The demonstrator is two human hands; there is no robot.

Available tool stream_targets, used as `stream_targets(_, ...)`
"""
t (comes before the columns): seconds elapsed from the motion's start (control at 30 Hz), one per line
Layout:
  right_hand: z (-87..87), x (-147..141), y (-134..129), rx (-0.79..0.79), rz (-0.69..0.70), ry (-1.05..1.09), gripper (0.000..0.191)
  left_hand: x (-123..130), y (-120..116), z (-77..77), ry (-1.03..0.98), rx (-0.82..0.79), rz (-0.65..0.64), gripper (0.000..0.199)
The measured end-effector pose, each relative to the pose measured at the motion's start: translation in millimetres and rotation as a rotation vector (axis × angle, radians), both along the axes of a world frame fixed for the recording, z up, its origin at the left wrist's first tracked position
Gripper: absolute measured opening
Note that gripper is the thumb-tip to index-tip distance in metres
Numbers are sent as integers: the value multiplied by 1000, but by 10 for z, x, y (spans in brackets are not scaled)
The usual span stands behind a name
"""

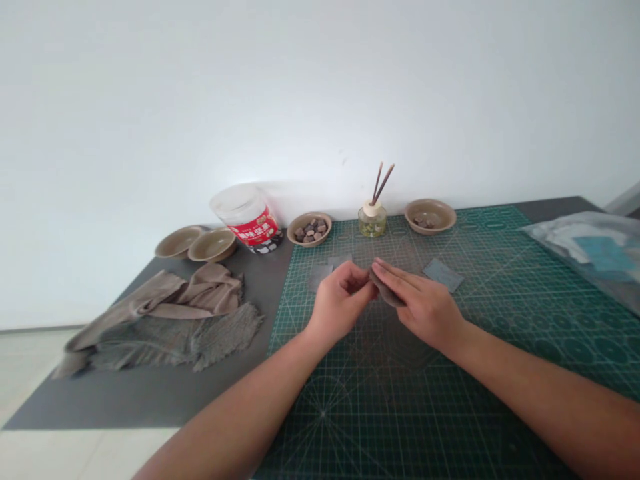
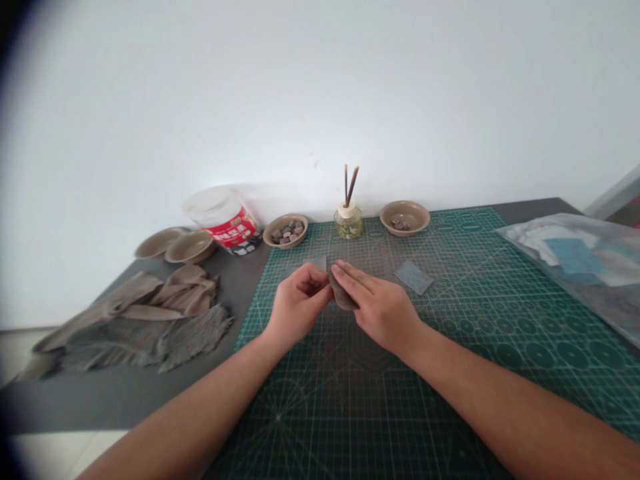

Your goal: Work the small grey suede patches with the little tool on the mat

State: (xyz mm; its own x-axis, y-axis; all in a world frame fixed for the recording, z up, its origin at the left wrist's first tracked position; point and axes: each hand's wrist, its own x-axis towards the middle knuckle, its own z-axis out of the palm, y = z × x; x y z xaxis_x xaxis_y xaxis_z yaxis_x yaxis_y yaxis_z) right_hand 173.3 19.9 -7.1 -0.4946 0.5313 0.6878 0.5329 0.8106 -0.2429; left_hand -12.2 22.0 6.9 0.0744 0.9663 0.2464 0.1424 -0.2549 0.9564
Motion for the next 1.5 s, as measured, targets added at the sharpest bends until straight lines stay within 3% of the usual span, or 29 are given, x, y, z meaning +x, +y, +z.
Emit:
stream_targets(0.17, -22, -58, -62, -55, -46, 35, 60, -14, -15, -23, -33, 39, -50, 17)
stream_targets(0.33, -53, -38, -1, -265, -145, 68, 43, -32, -20, -28, -146, 66, -105, 15)
stream_targets(0.57, -9, -9, 69, -391, -215, 257, 35, -45, 31, -35, -193, -3, -96, 19)
stream_targets(0.7, 26, -1, 42, -339, -190, 261, 39, -35, 33, -21, -144, -105, -96, 18)
stream_targets(0.83, 59, -7, -9, -199, -76, 182, 45, -36, 43, -16, 0, -74, 13, 13)
stream_targets(1.0, 17, -47, -24, -83, 58, 69, 58, -45, 38, -42, 17, -49, 9, 15)
stream_targets(1.5, 26, 7, -23, -63, 28, 17, 66, 8, 3, 9, -186, -104, -14, 26)
